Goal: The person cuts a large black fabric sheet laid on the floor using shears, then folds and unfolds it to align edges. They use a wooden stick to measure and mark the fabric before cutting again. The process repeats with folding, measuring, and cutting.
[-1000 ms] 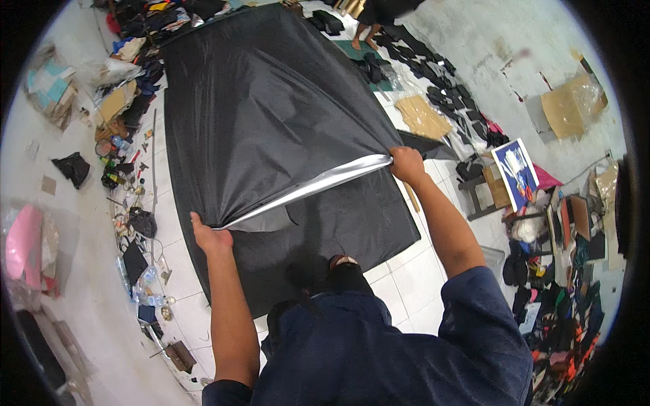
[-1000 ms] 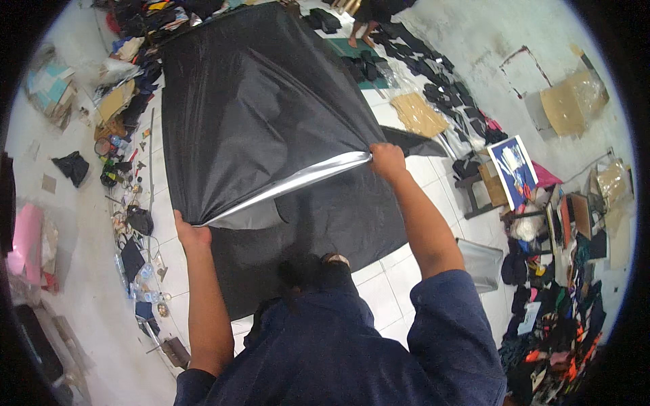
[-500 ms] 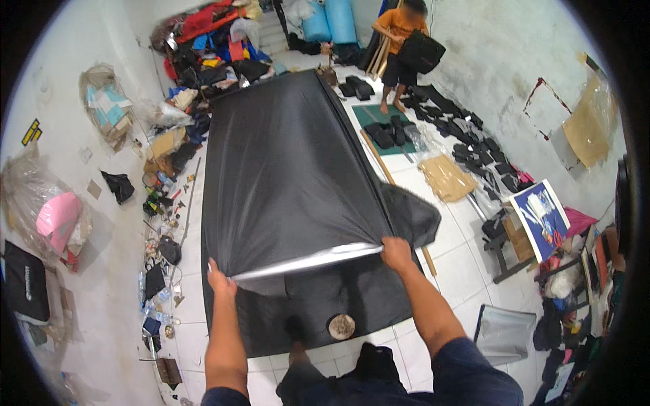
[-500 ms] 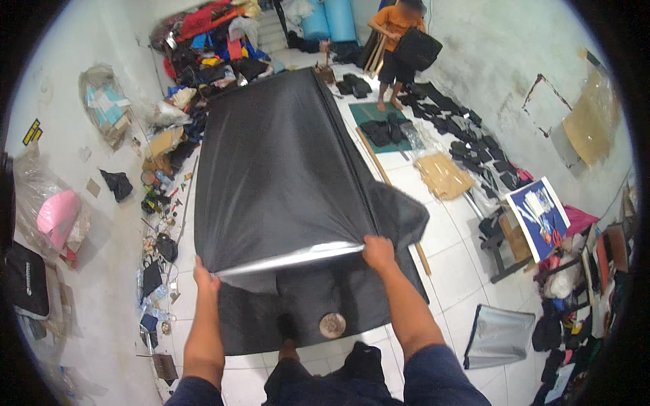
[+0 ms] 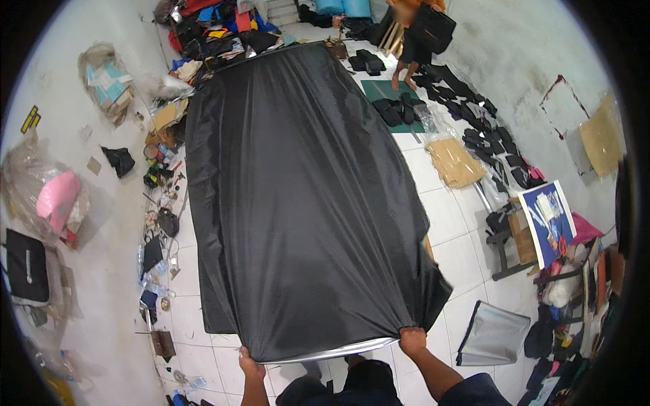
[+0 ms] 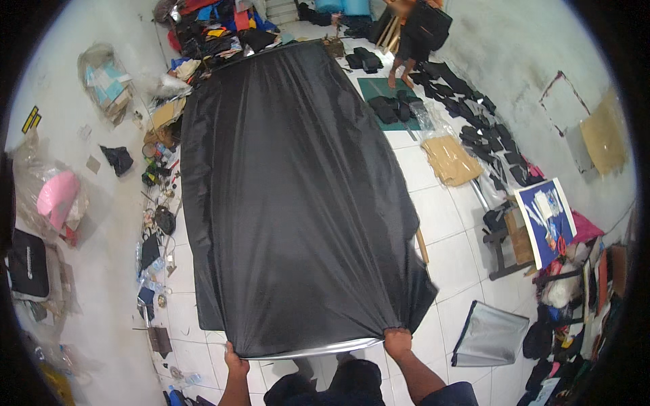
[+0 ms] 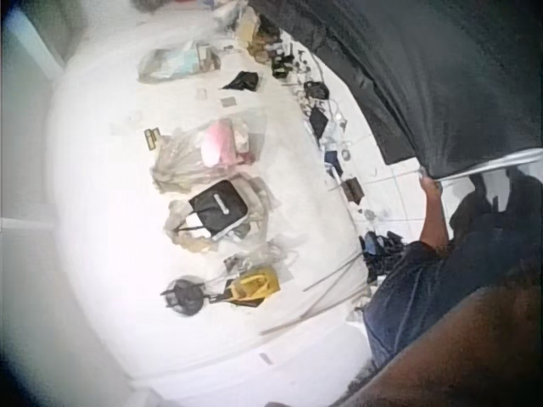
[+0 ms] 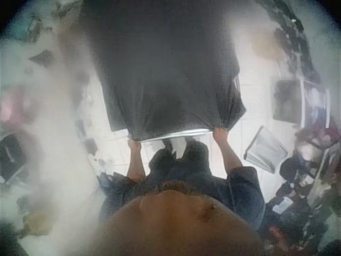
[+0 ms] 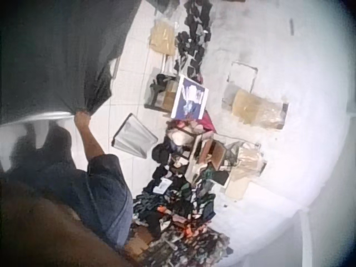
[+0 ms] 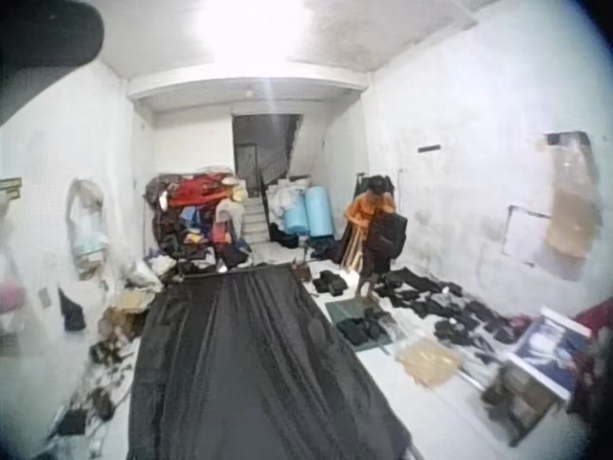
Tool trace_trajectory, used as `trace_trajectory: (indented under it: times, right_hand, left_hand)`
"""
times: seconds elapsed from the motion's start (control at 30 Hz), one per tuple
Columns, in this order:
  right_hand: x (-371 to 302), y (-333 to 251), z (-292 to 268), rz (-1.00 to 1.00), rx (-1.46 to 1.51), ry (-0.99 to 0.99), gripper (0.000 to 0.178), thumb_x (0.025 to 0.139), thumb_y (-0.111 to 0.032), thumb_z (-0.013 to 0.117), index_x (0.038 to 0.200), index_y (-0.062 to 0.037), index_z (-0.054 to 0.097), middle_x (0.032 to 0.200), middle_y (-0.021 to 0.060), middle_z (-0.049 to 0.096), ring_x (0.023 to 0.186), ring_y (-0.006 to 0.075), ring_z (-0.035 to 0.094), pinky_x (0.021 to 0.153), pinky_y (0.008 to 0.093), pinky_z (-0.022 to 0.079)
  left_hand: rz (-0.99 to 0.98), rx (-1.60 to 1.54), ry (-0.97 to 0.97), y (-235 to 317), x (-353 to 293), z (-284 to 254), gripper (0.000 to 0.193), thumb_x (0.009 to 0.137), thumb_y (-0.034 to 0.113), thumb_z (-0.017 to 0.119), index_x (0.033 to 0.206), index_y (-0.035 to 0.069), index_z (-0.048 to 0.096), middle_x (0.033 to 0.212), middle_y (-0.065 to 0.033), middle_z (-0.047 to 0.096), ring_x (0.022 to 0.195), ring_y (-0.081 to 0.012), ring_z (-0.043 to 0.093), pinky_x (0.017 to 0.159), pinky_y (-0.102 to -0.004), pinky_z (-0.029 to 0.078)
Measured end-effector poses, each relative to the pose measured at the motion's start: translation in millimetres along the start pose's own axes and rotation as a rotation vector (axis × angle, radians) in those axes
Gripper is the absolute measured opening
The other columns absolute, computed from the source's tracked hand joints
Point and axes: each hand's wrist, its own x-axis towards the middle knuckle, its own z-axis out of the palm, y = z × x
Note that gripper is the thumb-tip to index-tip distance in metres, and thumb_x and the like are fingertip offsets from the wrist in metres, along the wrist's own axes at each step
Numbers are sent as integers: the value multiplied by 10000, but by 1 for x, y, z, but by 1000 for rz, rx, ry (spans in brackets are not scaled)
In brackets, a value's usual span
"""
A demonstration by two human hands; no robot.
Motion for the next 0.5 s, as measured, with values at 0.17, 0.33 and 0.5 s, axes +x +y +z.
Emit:
trace_trajectory:
  times: [0.17, 0.33, 0.5]
  right_hand:
    - [3, 41, -19, -15, 16, 127, 70, 627, -121, 685, 681, -91, 652, 718, 132, 678, 713, 328, 678, 661, 465, 493]
    - [22, 41, -72, 136, 48, 370, 140, 608, -29, 676, 695, -63, 573, 732, 166, 620, 758, 374, 610, 689, 476, 426]
    - [49, 61, -58, 232, 92, 360, 208, 644, -66, 713, 776, -62, 551, 804, 155, 604, 823, 368, 589, 722, 461, 416]
  left_hand:
    - [-81, -75, 110, -40, -1, 14, 470, 971, 139, 549, 1397, 57, 369, 1302, -179, 534, 1167, -346, 546, 1016, -486, 447]
    - [-57, -223, 245, -58, 57, 8, 813, 850, 13, 654, 1454, 200, 144, 1324, -155, 443, 1182, -319, 484, 1032, -502, 409]
    - [6, -114, 287, -38, 102, 45, 777, 817, 35, 656, 1435, 191, 212, 1261, -127, 484, 1125, -258, 495, 929, -452, 431]
